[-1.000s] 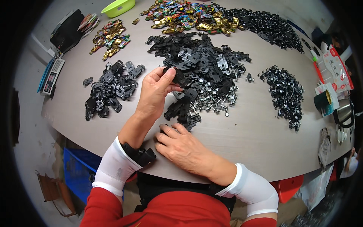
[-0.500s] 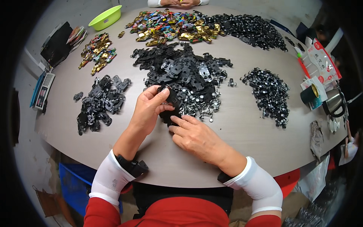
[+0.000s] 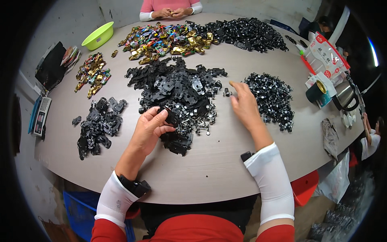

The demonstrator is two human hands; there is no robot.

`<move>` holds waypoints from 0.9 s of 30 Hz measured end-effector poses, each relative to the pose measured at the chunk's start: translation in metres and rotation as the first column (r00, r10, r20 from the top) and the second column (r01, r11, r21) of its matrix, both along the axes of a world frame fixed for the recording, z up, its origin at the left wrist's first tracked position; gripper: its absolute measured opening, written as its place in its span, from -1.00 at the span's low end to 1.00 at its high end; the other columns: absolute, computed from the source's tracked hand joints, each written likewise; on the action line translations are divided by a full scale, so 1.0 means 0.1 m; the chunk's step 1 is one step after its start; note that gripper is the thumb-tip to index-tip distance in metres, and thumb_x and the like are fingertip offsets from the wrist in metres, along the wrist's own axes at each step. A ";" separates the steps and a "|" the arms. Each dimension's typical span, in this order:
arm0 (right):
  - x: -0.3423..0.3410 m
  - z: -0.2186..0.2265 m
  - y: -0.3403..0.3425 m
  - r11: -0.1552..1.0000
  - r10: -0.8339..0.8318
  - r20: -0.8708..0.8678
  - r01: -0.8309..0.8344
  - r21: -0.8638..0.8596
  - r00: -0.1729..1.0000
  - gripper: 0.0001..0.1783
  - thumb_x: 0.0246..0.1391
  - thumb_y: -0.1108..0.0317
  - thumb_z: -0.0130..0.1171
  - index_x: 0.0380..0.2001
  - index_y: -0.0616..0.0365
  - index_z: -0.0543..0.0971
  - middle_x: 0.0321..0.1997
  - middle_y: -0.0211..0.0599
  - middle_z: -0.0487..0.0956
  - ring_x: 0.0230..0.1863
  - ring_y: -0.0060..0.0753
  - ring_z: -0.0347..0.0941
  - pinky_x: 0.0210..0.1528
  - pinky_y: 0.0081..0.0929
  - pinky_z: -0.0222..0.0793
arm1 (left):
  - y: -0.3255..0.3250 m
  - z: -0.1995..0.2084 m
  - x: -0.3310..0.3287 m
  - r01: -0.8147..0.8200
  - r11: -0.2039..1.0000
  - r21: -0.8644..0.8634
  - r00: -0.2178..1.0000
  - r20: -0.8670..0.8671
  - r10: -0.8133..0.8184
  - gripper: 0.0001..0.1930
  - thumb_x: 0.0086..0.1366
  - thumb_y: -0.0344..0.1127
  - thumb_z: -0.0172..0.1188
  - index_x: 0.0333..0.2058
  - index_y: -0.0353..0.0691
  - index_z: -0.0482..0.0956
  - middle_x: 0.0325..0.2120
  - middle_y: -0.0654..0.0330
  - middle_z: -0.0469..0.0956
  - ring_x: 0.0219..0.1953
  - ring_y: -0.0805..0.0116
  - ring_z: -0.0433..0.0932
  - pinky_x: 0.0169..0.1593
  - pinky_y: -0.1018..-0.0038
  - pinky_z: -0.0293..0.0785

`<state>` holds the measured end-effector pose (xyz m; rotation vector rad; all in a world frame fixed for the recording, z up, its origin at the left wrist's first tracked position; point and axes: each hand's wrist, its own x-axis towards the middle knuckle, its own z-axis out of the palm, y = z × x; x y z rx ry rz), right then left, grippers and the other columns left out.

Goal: The person sits at a table and assembles small black lock components by hand. They pick up a lock body and a metal pin, insert the pin into the body, and place the finished unit into a growing pile on the table. The process is repeated continuously throughout the clip.

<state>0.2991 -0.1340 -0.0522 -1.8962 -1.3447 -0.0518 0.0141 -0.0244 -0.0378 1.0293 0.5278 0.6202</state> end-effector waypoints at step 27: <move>-0.83 0.12 -0.29 0.943 0.118 -0.052 -0.129 -0.307 0.992 -0.86 -0.05 0.36 0.27 -0.50 0.23 0.63 -0.44 -0.12 0.62 -0.41 -0.11 0.57 -0.30 -0.25 0.47 | -0.14 -0.01 0.00 -0.003 0.998 -0.058 0.999 -0.038 0.001 -0.83 0.37 -0.28 0.19 -0.17 -0.25 0.55 -0.28 0.18 0.66 -0.29 0.44 0.65 -0.18 0.47 0.64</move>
